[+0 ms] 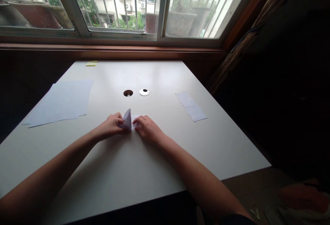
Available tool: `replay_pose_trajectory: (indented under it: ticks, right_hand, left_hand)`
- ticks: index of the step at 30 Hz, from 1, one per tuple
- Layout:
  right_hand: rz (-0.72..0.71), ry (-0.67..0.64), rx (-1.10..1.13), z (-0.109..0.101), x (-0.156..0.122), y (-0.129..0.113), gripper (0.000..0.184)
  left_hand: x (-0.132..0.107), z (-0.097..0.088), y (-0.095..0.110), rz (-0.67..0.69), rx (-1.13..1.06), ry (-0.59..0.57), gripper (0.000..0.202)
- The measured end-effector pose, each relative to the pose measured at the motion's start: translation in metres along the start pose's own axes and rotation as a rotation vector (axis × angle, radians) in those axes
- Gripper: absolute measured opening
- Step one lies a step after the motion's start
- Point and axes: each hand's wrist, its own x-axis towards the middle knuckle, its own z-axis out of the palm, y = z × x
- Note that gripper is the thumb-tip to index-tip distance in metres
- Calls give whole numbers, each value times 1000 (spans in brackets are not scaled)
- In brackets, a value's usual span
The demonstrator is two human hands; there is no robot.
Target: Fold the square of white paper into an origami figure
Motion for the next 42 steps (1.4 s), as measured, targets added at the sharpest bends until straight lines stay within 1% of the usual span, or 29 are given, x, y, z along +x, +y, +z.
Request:
replay_pose_trajectory:
  ticks: [4,9,12,15,21,24,29,35,37,40,42]
  right_hand:
    - [18,-11,4,-1,0,-1,28]
    - [26,-11,4,-2,0,-3,27]
    - [24,-11,5,-2,0,-4,27]
    - [16,-16,-4,-3,0,-5,27]
    - [9,-26,-25,-2,0,-4,31]
    - [3,-29,-29,-2,0,-3,33]
    - [-10,-34,-46,-2,-1,-3,33]
    - [-9,-33,-48,0,-2,-2,36]
    - [-6,-35,-52,0,-2,-2,36]
    - [-2,-33,-53,-1,-2,-4,36]
    - [-1,-37,-54,-2,-2,-5,35]
  left_hand:
    - [1,0,-2,-6,7,-40,29]
    - [-4,4,0,-17,18,0,27]
    - [-6,4,-1,4,-13,14,27]
    - [-7,2,-3,27,-30,3,29]
    - [-6,-1,-1,33,-1,-25,24]
    - [-6,1,0,49,3,-3,27]
    - [-7,6,0,14,13,22,28]
    - [-9,8,-1,67,-11,95,24]
    - [-10,10,-5,73,-20,149,22]
    - [-12,17,-17,118,-91,259,21]
    - [-14,22,-28,166,-208,305,35]
